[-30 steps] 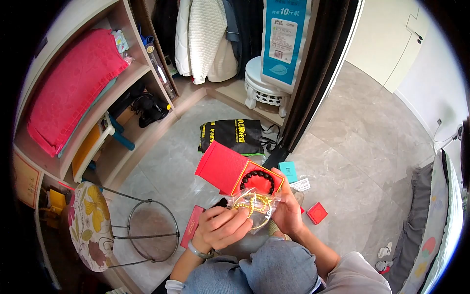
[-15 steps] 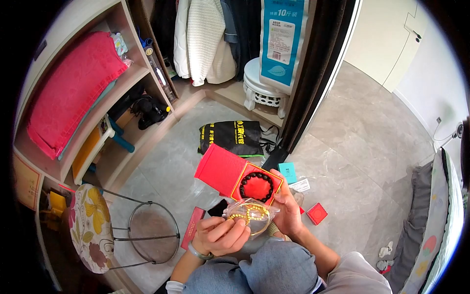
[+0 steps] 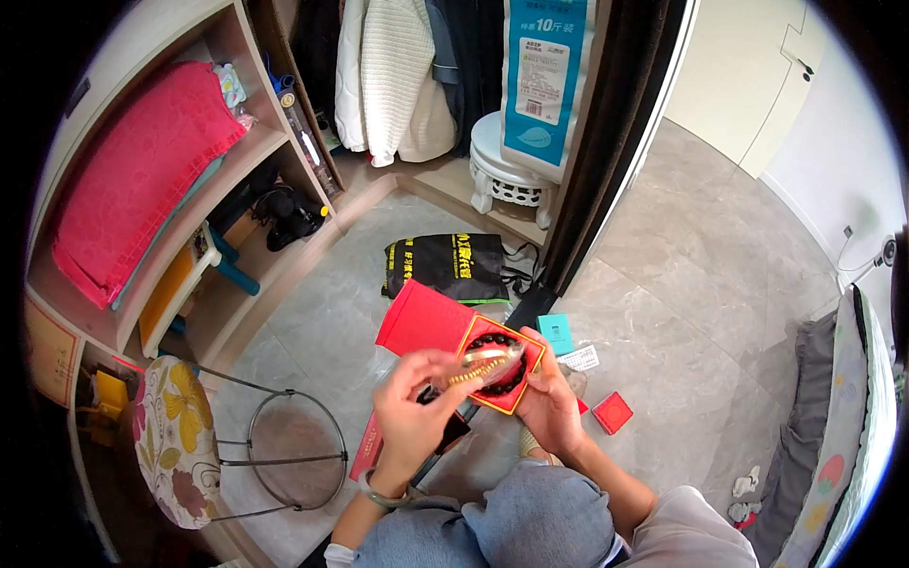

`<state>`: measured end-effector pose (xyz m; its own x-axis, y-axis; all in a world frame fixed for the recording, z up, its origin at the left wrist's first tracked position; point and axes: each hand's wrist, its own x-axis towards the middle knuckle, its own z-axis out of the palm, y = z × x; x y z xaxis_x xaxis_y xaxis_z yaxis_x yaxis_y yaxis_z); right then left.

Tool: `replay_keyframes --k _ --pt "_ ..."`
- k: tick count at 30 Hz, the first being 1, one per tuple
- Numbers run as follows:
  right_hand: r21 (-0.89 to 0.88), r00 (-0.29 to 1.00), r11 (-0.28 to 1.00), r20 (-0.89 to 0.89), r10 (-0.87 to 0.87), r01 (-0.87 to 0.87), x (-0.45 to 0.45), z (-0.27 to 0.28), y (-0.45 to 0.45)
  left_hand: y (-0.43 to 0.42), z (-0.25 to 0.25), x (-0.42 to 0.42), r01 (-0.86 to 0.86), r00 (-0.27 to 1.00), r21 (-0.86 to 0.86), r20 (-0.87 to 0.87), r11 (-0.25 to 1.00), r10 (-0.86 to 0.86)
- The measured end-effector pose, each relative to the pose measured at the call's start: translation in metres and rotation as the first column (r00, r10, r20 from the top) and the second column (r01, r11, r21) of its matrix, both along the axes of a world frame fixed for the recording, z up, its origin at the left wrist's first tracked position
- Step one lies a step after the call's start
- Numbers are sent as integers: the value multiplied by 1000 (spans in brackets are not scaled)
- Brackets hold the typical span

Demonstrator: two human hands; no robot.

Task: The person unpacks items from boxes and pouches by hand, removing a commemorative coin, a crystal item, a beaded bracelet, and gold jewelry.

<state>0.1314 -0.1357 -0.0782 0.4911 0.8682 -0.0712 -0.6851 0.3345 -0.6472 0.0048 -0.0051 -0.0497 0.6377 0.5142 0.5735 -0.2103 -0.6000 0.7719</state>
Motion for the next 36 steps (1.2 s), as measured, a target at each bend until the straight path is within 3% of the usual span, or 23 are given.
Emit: replay_keyframes --k 1,2,6,9,11,12,13,14,15,18,21,23,25,30,32,34,36 --pt "-5 1000 1000 3 -7 7 0 1 1 -1 4 2 -13 995 -500 -90 866 -37" --pt "-2 1000 1000 6 6 -6 0 -3 0 3 2 2 75 988 -627 -60 775 -144" --pt "-57 999 998 52 7 -4 -1 0 1 6 -1 9 92 981 -749 -45 657 -188" --pt "-82 998 997 61 9 -4 -2 -3 2 7 -5 10 98 968 -712 -95 696 -234" --pt "-9 999 1000 -16 29 -29 0 -12 1 5 -7 11 -35 949 -503 -286 863 -129" --pt "-9 999 1000 -15 29 -29 -1 -12 1 4 -6 11 -35 950 -503 -286 863 -129" --pt "-51 1000 999 16 3 -2 -2 -12 3 2 -3 12 -62 938 -219 -345 974 -18" --pt "-91 999 996 48 -22 26 -3 -11 4 1 -1 12 -79 924 87 -367 993 105" --pt "-91 999 996 49 -22 26 -3 -12 4 0 -3 13 -79 924 87 -366 993 106" --pt "-108 998 992 21 -59 61 -4 -19 4 -2 -16 17 -14 929 320 -346 947 131" --pt "-156 989 977 17 -148 149 -3 -27 5 -12 -20 21 23 899 408 -409 913 160" --pt "-159 967 956 110 -231 247 -3 -31 4 -14 -16 20 42 894 414 -422 909 151" --pt "-171 966 953 122 -229 248 -1 -33 4 -17 -14 20 42 892 324 -439 945 111" --pt "-209 958 940 153 -242 271 -1 -32 4 -19 -25 22 94 901 299 -431 949 47" --pt "-233 968 940 65 -242 251 0 -31 4 -20 -26 23 102 902 306 -430 947 41" --pt "-223 964 939 96 -248 263 0 -31 4 -21 -26 25 113 906 191 -423 975 -23" --pt "-217 959 936 126 -255 278 1 -33 2 -19 -32 27 138 911 195 -410 971 -47"
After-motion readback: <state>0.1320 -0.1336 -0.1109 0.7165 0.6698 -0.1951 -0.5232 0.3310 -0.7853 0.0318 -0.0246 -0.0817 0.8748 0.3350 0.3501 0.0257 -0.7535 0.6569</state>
